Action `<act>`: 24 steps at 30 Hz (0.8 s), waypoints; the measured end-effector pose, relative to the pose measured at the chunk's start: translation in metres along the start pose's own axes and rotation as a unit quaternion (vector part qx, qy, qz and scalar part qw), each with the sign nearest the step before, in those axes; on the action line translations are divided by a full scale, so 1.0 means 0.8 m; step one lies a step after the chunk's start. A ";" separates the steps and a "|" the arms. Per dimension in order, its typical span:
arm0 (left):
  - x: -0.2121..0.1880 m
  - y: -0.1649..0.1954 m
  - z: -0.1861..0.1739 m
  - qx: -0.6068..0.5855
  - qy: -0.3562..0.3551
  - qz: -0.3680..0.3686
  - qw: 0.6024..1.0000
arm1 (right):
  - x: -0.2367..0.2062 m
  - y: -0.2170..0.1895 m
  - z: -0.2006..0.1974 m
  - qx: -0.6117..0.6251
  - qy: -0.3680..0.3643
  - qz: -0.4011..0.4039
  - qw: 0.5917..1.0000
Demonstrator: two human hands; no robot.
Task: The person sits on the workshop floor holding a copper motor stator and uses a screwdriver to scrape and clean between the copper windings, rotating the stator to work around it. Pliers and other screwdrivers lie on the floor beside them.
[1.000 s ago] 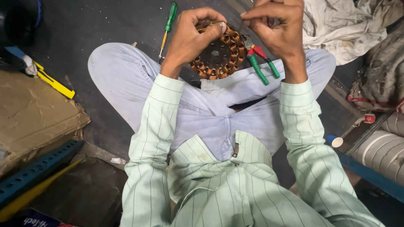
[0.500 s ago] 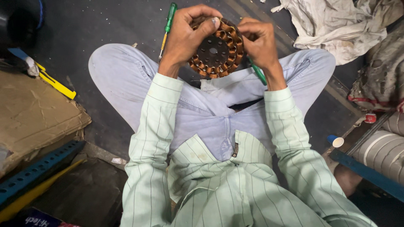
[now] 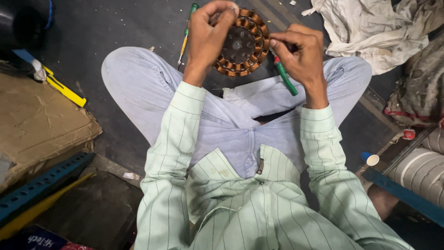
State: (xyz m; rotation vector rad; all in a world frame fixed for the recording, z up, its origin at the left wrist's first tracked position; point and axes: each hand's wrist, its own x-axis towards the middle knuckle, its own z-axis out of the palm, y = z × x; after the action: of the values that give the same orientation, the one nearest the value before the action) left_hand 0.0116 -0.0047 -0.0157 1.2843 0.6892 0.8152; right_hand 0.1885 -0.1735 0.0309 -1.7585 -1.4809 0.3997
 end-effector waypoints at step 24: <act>-0.009 0.037 -0.008 0.284 -0.207 0.115 0.929 | -0.002 0.038 0.030 0.229 -0.072 0.069 0.968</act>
State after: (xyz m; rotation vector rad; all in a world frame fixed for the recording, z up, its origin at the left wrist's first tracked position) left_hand -0.0020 -0.0045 0.0126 2.0236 0.4444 0.5073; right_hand 0.1926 -0.1669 -0.0068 -1.4838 -1.2392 0.8833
